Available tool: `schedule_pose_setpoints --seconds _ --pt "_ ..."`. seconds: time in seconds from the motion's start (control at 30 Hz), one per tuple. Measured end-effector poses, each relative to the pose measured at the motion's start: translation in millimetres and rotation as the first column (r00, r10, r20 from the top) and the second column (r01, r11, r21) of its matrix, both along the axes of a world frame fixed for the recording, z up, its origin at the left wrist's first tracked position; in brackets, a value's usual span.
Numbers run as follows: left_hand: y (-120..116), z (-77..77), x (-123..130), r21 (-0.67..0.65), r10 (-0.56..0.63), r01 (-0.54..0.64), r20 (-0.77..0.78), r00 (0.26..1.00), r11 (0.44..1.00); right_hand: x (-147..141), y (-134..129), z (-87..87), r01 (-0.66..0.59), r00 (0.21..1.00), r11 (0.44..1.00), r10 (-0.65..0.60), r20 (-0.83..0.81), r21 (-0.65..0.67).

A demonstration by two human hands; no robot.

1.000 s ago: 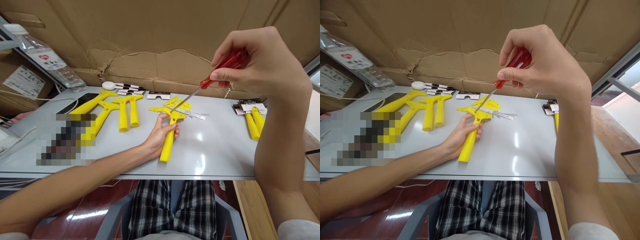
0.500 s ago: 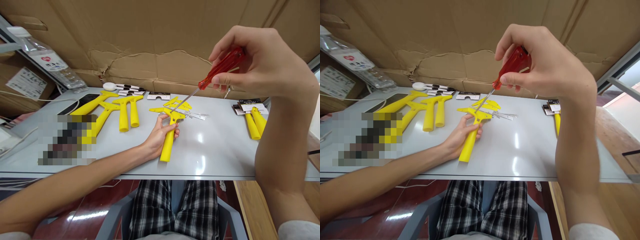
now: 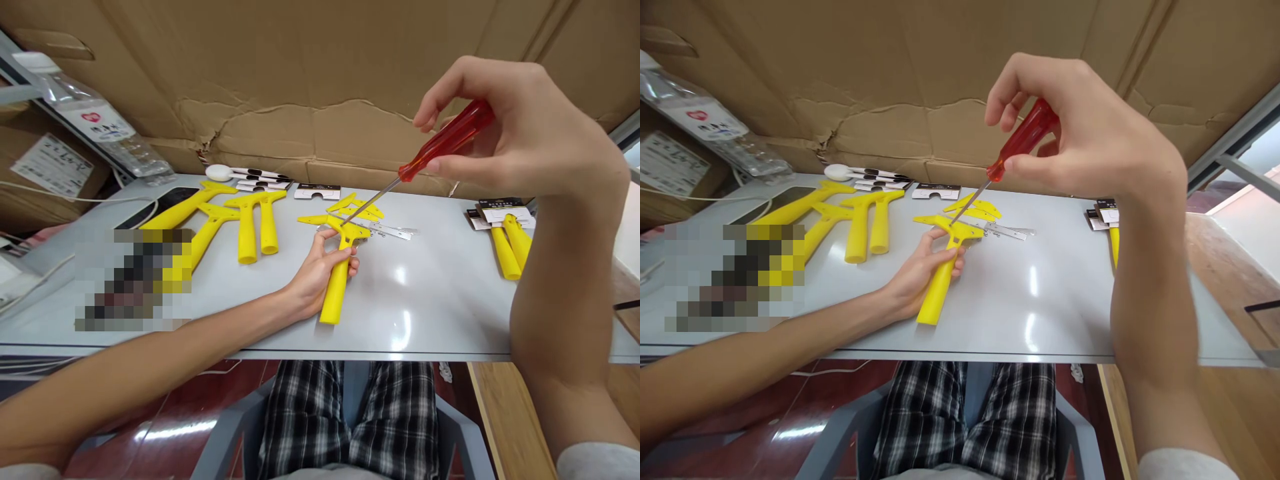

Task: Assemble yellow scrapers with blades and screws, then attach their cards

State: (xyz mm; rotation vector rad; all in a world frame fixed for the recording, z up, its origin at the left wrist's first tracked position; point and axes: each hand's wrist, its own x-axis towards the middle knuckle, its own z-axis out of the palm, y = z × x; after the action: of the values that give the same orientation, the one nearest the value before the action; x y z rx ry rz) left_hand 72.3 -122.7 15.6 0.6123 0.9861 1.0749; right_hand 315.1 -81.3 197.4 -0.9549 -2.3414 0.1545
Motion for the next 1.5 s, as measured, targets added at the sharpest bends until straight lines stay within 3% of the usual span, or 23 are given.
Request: schedule_pose_setpoints --seconds 0.13,0.4,0.73,1.0,1.3,1.5 --pt "0.3 -1.1 -0.9 0.005 -0.002 0.002 0.002 1.0 1.0 0.9 -1.1 1.6 -0.032 0.999 0.999 0.032 -0.009 0.015" --pt "-0.7 -2.2 -1.7 0.01 -0.014 0.014 0.017 1.0 1.0 -5.4 2.4 -2.5 0.053 0.997 0.998 -0.052 -0.061 0.021" --pt "-0.5 -2.6 -1.1 0.014 -0.011 0.011 0.015 1.0 1.0 2.8 3.5 -0.7 -0.05 0.997 0.998 0.048 -0.052 -0.024" --pt "-0.3 -6.8 -4.0 0.039 -0.034 0.033 0.025 0.999 0.999 -6.3 0.6 -2.7 0.058 0.997 0.997 -0.055 -0.046 0.05" --pt "-0.8 -4.4 -2.2 0.022 -0.022 0.022 0.019 1.0 1.0 0.3 3.7 -2.3 -0.08 0.995 0.997 0.081 -0.057 0.021" --pt "-0.3 -6.7 -3.6 0.032 -0.028 0.027 0.036 0.999 0.999 -3.2 -0.1 -1.4 -0.001 0.997 1.0 0.003 -0.076 0.015"
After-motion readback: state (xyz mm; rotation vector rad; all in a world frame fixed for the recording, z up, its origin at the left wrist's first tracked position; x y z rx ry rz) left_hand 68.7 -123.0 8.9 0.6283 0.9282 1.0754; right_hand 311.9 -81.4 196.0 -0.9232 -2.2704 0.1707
